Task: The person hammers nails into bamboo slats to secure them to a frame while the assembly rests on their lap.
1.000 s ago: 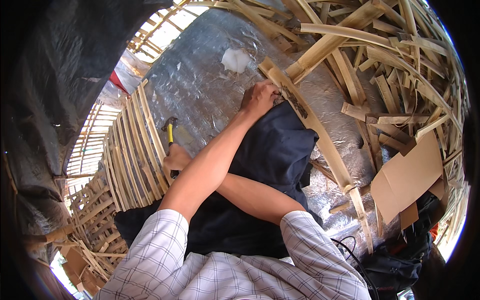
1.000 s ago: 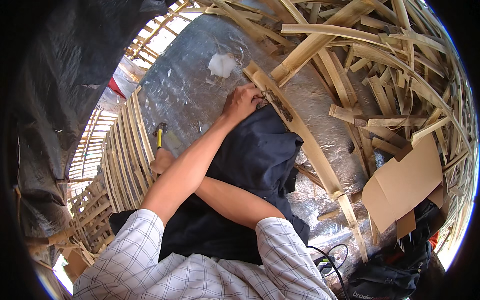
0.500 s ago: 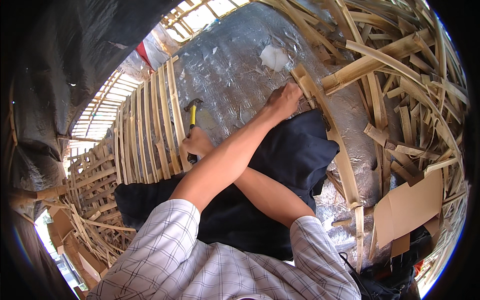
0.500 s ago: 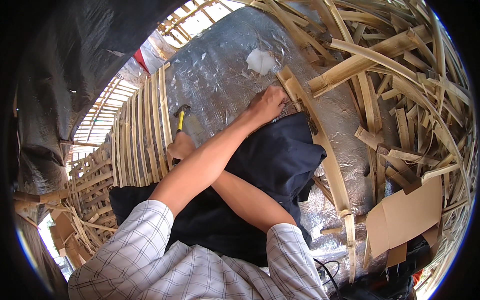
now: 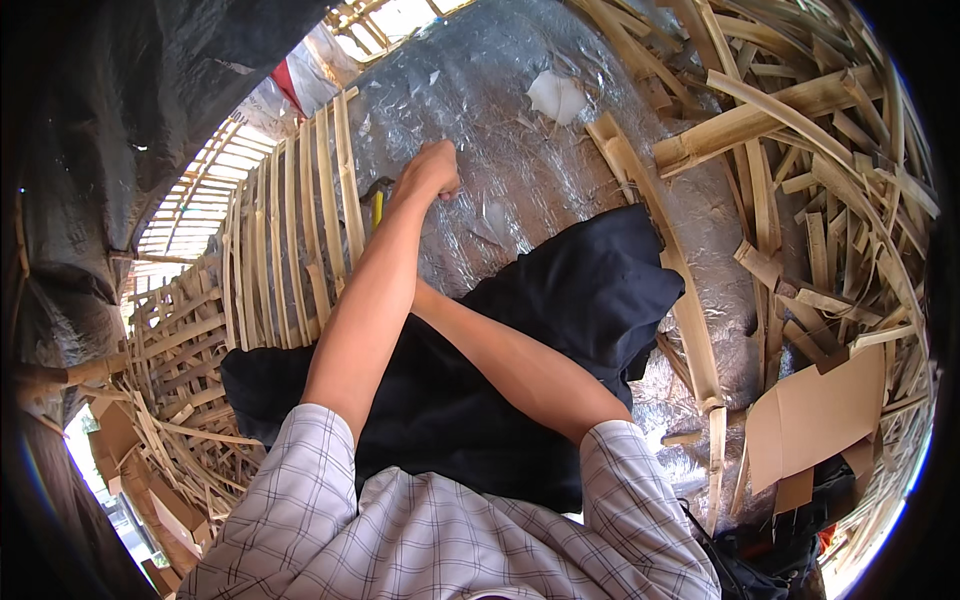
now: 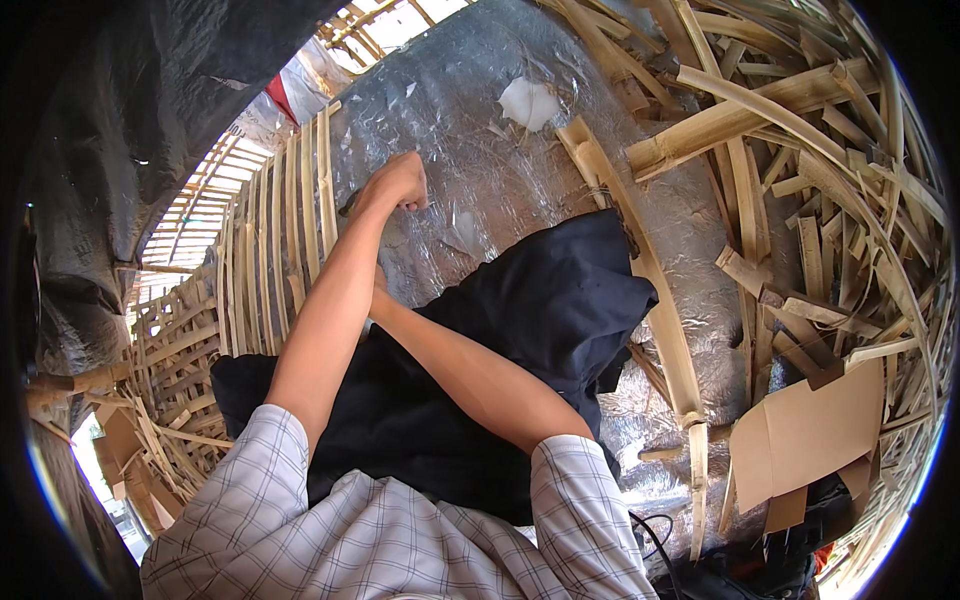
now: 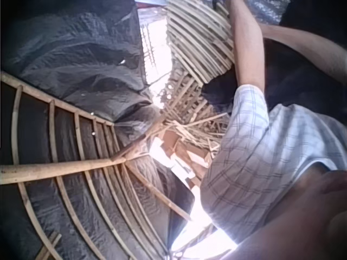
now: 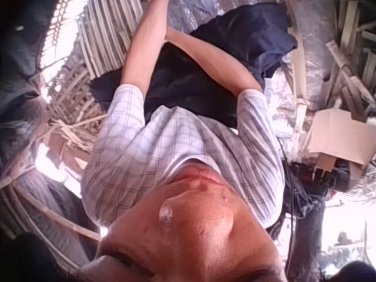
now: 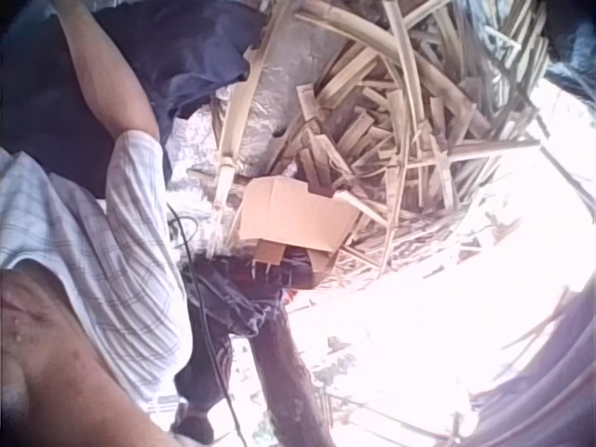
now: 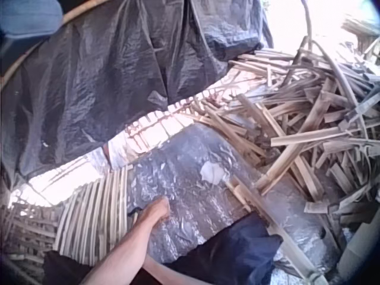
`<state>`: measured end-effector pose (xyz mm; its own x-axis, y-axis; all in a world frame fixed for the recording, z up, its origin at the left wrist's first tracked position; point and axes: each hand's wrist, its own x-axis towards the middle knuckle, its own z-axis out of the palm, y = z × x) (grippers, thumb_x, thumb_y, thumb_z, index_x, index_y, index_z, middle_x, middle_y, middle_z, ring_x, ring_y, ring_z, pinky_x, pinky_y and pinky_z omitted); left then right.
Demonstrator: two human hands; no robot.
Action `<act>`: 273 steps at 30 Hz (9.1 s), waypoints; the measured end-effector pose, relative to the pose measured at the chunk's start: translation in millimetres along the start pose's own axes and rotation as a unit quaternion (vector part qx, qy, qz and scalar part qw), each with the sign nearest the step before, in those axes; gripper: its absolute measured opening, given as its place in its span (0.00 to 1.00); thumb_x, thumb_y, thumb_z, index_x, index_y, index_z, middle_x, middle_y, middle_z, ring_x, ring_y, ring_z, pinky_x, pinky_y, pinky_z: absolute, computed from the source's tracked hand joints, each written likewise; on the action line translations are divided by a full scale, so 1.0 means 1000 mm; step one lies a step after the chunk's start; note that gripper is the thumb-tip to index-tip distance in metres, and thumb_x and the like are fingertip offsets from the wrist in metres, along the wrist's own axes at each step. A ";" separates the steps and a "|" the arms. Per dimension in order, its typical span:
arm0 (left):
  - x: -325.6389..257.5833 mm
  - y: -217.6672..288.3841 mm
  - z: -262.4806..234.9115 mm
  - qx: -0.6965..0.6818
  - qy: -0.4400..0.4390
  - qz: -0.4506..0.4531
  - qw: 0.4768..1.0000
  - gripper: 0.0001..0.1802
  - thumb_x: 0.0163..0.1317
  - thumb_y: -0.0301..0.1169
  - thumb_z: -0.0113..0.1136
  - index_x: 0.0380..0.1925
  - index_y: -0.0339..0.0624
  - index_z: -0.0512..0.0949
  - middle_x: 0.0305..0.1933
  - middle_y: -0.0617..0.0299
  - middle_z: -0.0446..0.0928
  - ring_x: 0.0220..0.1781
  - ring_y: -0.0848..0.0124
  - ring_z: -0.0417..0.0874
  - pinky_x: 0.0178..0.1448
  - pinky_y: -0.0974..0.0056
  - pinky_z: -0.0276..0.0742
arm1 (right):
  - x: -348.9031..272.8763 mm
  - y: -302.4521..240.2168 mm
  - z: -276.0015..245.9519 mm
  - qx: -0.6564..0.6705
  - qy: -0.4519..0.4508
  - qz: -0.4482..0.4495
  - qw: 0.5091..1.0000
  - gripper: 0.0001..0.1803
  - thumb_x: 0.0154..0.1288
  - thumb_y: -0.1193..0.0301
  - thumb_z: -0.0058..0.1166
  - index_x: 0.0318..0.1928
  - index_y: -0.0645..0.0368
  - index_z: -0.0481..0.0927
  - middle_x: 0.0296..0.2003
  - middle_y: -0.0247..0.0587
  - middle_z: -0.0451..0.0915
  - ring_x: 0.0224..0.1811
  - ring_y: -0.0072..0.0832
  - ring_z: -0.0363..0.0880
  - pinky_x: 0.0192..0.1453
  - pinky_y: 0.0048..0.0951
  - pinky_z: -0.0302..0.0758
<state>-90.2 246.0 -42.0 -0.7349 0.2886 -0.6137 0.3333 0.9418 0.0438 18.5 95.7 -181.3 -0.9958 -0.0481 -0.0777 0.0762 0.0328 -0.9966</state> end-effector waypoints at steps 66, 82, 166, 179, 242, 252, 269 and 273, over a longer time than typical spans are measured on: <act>-0.179 -0.291 0.080 -0.236 0.393 0.000 0.889 0.08 0.71 0.30 0.62 0.42 0.35 0.79 0.45 0.46 0.84 0.48 0.50 0.86 0.56 0.51 0.81 | -0.021 -0.071 -0.104 -0.163 0.030 0.023 0.986 0.21 0.52 0.63 0.75 0.32 0.71 0.83 0.30 0.60 0.86 0.35 0.50 0.89 0.42 0.44 0.83; -0.188 -0.240 0.085 -0.383 0.170 0.243 0.875 0.09 0.56 0.29 0.77 0.30 0.36 0.86 0.34 0.50 0.86 0.40 0.59 0.88 0.48 0.54 0.80 | -0.047 -0.116 -0.111 -0.004 -0.044 0.107 0.993 0.15 0.66 0.73 0.70 0.38 0.57 0.71 0.33 0.30 0.78 0.38 0.21 0.82 0.47 0.27 0.82; -0.200 -0.234 0.072 -0.351 0.167 0.281 0.877 0.18 0.53 0.18 0.71 0.42 0.39 0.75 0.31 0.60 0.87 0.39 0.62 0.86 0.45 0.55 0.79 | -0.041 -0.113 -0.110 0.011 -0.051 0.152 0.987 0.18 0.61 0.65 0.77 0.38 0.60 0.79 0.29 0.28 0.77 0.30 0.18 0.74 0.36 0.26 0.71; -0.204 -0.233 0.076 -0.385 0.175 0.271 0.865 0.22 0.53 0.20 0.72 0.44 0.41 0.70 0.33 0.60 0.88 0.31 0.66 0.82 0.41 0.59 0.76 | -0.039 -0.107 -0.116 -0.039 -0.064 0.157 0.985 0.18 0.66 0.60 0.72 0.37 0.61 0.79 0.31 0.30 0.79 0.32 0.19 0.76 0.38 0.27 0.74; -0.199 -0.241 0.085 -0.385 0.187 0.252 0.868 0.29 0.46 0.19 0.76 0.44 0.38 0.67 0.33 0.52 0.87 0.37 0.59 0.87 0.42 0.56 0.77 | -0.218 -0.213 -0.082 -0.464 -0.033 -0.067 0.883 0.10 0.76 0.74 0.56 0.46 0.68 0.70 0.22 0.65 0.75 0.29 0.64 0.77 0.29 0.55 0.68; -0.196 -0.239 0.086 -0.385 0.185 0.239 0.872 0.28 0.47 0.19 0.76 0.44 0.39 0.67 0.32 0.54 0.87 0.36 0.60 0.86 0.41 0.57 0.76 | -0.218 -0.216 -0.081 -0.469 -0.014 -0.083 0.879 0.10 0.76 0.74 0.56 0.46 0.67 0.70 0.22 0.64 0.76 0.29 0.64 0.77 0.29 0.56 0.68; -0.190 -0.242 0.090 -0.379 0.201 0.255 0.867 0.30 0.46 0.22 0.78 0.45 0.40 0.68 0.34 0.56 0.88 0.39 0.58 0.86 0.43 0.55 0.74 | -0.213 -0.214 -0.086 -0.508 -0.029 -0.072 0.858 0.11 0.77 0.72 0.55 0.49 0.67 0.72 0.22 0.64 0.77 0.27 0.63 0.78 0.29 0.57 0.71; -0.193 -0.239 0.088 -0.423 0.176 0.257 0.851 0.29 0.47 0.21 0.77 0.44 0.40 0.68 0.34 0.56 0.88 0.39 0.60 0.86 0.42 0.55 0.74 | -0.215 -0.213 -0.086 -0.477 -0.017 -0.064 0.876 0.12 0.78 0.71 0.55 0.51 0.68 0.73 0.22 0.63 0.77 0.27 0.62 0.79 0.30 0.57 0.72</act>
<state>24.0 -49.9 -2.9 -0.8021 0.5926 -0.0738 0.2288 0.4190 0.8787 211.7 184.5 50.5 -0.9897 -0.1423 0.0160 -0.1298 0.8443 -0.5199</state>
